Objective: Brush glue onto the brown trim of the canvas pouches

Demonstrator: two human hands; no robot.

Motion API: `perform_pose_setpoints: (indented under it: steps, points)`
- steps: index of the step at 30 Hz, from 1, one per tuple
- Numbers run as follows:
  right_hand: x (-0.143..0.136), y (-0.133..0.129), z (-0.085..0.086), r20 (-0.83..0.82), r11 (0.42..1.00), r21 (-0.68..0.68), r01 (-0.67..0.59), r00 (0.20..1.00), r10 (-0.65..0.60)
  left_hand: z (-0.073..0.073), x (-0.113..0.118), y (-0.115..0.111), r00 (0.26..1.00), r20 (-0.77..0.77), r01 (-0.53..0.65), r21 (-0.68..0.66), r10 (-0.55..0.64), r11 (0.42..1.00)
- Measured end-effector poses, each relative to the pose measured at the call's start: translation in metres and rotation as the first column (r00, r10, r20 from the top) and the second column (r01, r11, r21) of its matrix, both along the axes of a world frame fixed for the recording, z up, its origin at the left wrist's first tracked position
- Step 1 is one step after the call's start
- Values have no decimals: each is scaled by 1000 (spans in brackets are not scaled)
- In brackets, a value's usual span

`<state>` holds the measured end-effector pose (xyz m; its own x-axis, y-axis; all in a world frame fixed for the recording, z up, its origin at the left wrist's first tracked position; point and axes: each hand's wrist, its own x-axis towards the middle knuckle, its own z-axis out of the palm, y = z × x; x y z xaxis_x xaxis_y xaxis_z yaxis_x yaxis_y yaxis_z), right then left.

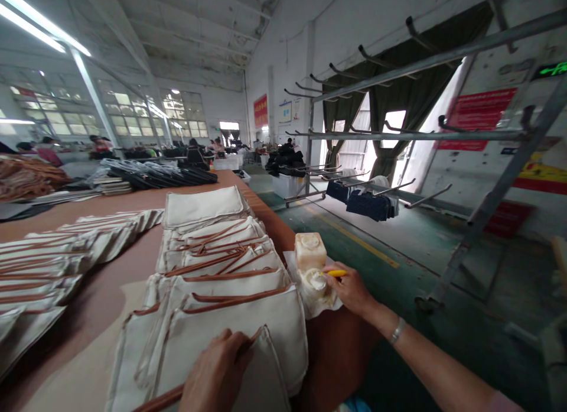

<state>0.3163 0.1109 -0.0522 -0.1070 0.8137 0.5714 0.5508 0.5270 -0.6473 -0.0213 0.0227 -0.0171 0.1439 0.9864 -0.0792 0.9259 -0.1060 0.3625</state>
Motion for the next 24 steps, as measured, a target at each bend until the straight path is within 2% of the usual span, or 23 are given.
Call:
perform_pose_setpoints:
  steps: [3,6,8,11,15,18,21,24]
  points:
    - [4,-25,0,65,993,-10,-117,991,118,-1,-4,2,990,139,-31,5,30,1000]
    - [9,-44,2,62,989,-22,-145,987,146,-2,-7,4,978,208,-29,29,22,999]
    - [11,-46,2,10,996,-29,-89,996,89,-2,-6,5,969,248,6,11,-9,1000]
    - [11,-37,-4,-115,995,-76,69,990,-78,2,-2,7,927,372,71,-73,-39,995]
    - [11,-30,-13,-254,956,-164,244,926,-280,11,1,3,790,612,144,-221,23,965]
    - [9,-44,-8,-324,932,-177,317,875,-359,15,-1,-4,714,697,163,-254,64,953]
    - [-5,-71,6,-396,938,-193,288,852,-342,12,-2,-8,683,725,172,-273,85,947]
    - [-33,-98,26,-515,966,-228,125,826,-228,7,2,-9,681,727,178,-279,87,944]
